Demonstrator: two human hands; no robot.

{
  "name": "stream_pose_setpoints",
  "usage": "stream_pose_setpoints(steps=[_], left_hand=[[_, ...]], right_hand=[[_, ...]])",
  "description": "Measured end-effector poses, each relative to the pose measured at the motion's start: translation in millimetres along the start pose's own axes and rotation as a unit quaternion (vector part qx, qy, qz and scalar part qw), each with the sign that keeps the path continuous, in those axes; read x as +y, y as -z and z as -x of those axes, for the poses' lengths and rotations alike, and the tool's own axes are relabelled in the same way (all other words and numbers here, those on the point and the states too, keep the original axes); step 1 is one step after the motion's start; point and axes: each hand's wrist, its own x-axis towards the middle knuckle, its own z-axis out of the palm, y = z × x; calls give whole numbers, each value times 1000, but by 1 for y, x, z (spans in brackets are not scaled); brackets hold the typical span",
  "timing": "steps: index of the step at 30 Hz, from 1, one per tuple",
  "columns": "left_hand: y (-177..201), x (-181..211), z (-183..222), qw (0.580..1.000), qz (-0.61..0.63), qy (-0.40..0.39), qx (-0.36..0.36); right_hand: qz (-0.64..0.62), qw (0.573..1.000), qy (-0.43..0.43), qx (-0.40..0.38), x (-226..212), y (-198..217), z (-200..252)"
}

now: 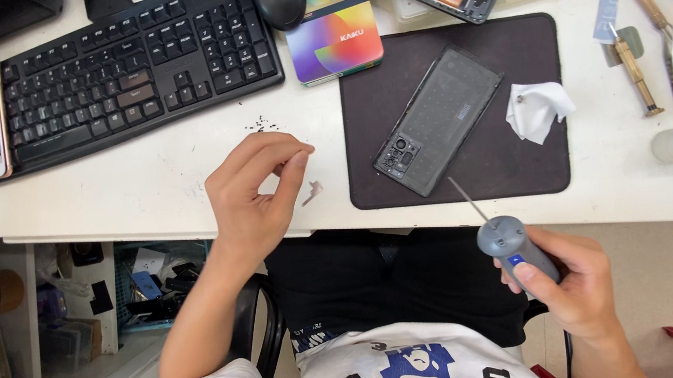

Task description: The person uses a screwdriver to remove screws from the back of a smartphone. They carefully unscrew multiple fasteners around the camera module and place them on the desk. The person then uses their fingers to lift and remove a small metal bracket from the camera area.

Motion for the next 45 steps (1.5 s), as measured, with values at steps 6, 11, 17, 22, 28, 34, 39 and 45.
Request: stream_pose_setpoints(steps=[6, 11, 17, 22, 28, 34, 39, 45], left_hand=[[25, -24, -16, 952, -270, -147, 10], [34, -36, -22, 936, -309, -167, 9], [41, -42, -22, 933, -316, -172, -13], [48, -44, -23, 922, -328, -196, -64], [46, -49, -22, 946, -278, -164, -28], [47, -46, -26, 948, -281, -148, -18], [47, -46, -27, 947, -278, -153, -53], [51, -48, -26, 949, -276, -124, -82]], right_hand=[[-9, 999, 0, 41, -4, 8, -1], [-17, 998, -5, 53, -7, 13, -3], [-4, 998, -27, 54, -5, 14, -7], [19, 998, -34, 45, -4, 16, -8], [32, 998, -26, 45, -5, 15, -10], [26, 998, -34, 50, -4, 15, -10], [24, 998, -37, 49, -3, 16, -10], [15, 998, -36, 51, -3, 15, -10]])
